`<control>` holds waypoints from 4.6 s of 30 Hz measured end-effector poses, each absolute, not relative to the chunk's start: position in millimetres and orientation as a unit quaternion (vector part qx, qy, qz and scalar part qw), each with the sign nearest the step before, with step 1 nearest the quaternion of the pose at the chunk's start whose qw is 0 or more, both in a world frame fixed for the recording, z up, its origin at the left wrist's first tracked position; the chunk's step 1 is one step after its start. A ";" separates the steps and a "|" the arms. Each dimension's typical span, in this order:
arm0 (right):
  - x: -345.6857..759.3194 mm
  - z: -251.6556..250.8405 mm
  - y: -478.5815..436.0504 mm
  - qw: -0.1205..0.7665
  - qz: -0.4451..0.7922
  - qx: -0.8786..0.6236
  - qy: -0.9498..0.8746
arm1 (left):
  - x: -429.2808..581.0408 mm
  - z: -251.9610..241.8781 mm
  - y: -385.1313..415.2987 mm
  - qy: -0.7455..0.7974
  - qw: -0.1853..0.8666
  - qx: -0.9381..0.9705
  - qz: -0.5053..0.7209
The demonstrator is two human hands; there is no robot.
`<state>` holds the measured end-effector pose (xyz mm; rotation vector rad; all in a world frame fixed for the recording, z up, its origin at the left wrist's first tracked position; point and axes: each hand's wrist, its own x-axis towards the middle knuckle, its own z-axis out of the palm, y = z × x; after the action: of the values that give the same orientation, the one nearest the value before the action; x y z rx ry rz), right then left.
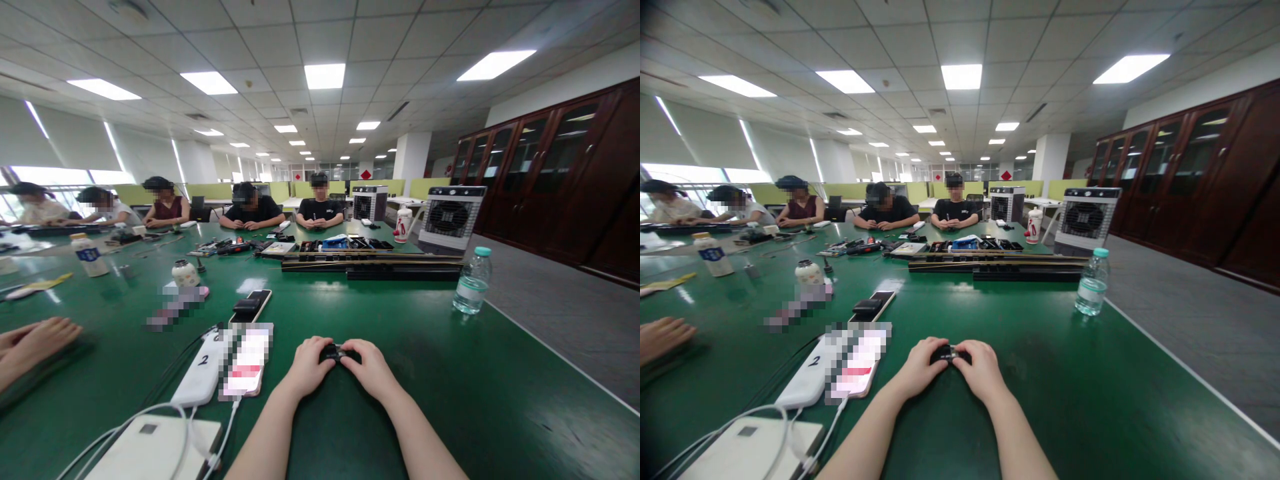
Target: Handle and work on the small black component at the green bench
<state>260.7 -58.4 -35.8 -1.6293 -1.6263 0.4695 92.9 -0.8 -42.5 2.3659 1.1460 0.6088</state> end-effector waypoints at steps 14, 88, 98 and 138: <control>263.6 -37.8 -58.0 0.362 0.194 -0.648 -0.641 | 93.0 -39.6 -3.3 0.415 0.223 0.854 0.221; 268.6 -41.1 -57.2 0.378 0.225 -0.647 -0.622 | 94.6 -41.0 -2.8 0.433 0.219 0.852 0.199; 265.4 -38.1 -57.9 0.371 0.211 -0.647 -0.632 | 93.5 -39.6 -3.0 0.423 0.203 0.859 0.207; 268.8 -34.6 -55.4 0.543 0.140 -0.647 -0.516 | 91.9 -39.5 -1.1 0.412 0.222 0.856 0.221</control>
<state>268.8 -55.4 -34.6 -1.5370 -1.2244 0.3319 91.9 -1.1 -39.5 2.3649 1.1377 0.6105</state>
